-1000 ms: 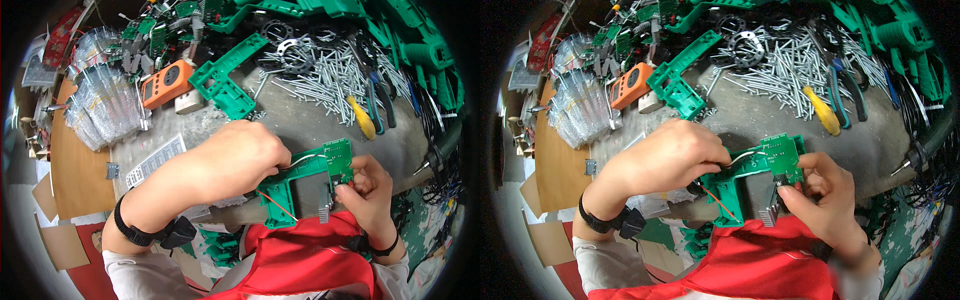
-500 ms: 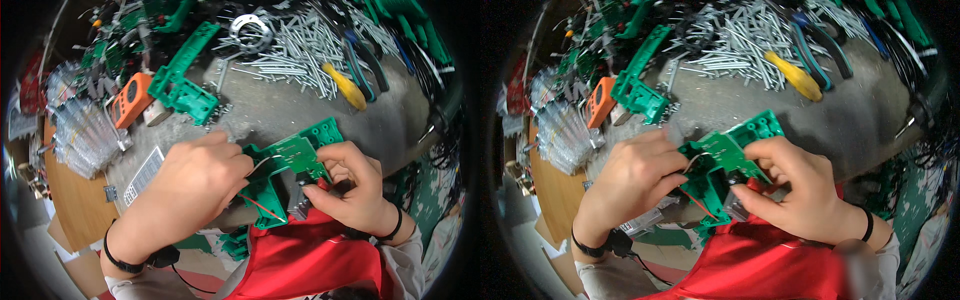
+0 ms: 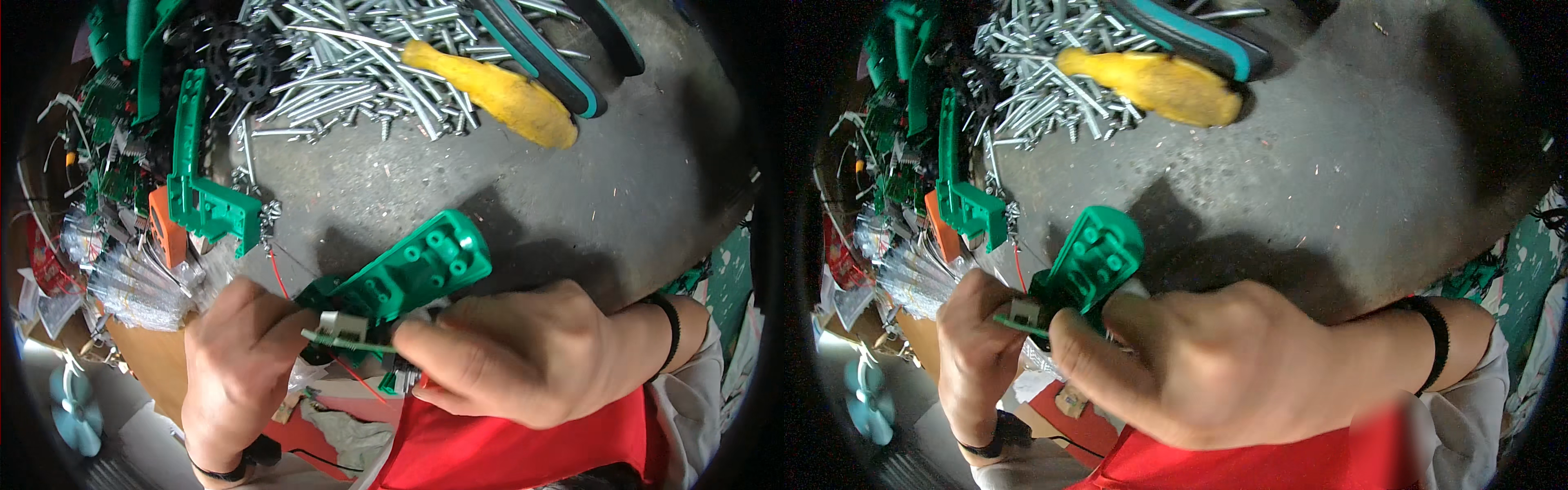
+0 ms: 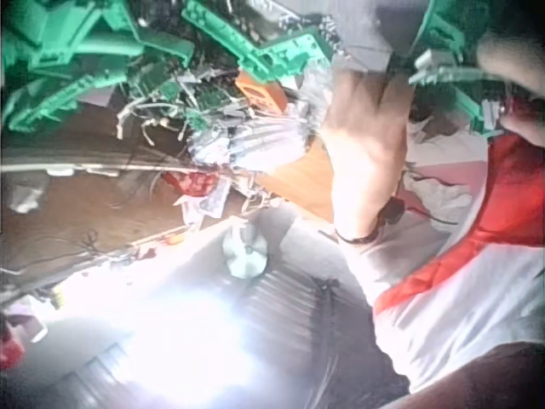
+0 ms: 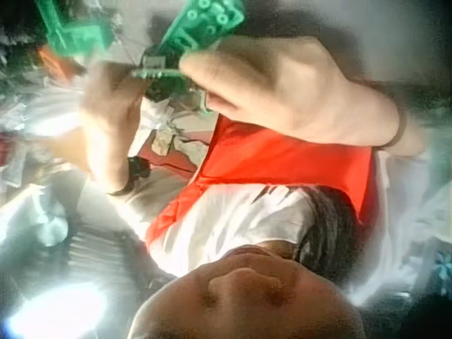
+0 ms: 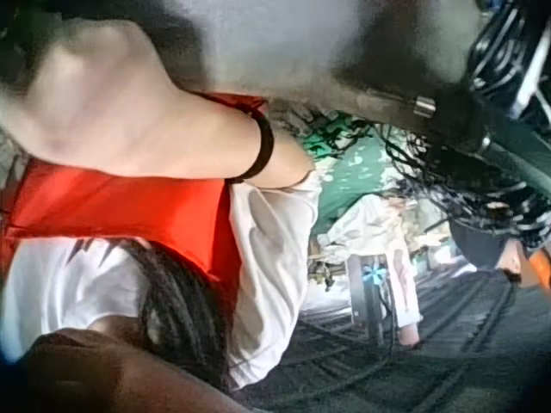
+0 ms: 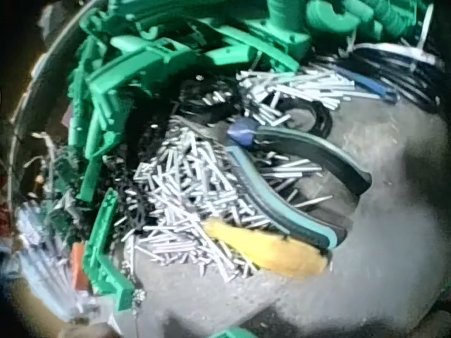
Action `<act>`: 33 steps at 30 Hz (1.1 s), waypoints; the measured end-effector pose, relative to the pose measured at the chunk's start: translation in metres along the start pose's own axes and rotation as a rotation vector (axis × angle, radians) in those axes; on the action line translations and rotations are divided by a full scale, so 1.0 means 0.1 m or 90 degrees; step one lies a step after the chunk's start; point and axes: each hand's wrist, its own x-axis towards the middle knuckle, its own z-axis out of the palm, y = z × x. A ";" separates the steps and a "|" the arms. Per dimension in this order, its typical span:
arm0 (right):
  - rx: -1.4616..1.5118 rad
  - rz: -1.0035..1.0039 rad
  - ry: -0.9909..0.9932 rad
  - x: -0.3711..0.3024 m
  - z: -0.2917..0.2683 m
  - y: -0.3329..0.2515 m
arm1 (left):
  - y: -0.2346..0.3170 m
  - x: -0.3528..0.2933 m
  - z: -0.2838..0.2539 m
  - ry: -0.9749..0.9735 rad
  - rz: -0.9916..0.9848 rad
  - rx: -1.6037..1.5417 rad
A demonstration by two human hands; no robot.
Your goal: Assembling green plastic electronic device housings by inserting internal components, wires, and securing with screws using a power driver.
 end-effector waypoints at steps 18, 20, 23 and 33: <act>0.065 0.113 0.034 0.06 -0.02 -0.02 | 0.09 0.09 -0.13 -0.110 0.003 0.028; 0.040 0.076 0.047 -0.05 0.07 0.03 | 0.09 0.10 -0.13 -0.109 0.005 0.015; 0.028 0.076 0.057 0.01 0.04 0.01 | 0.10 0.12 -0.11 -0.116 -0.067 -0.027; 0.003 0.093 0.004 0.07 -0.05 0.01 | 0.05 0.14 -0.11 -0.175 -0.170 -0.123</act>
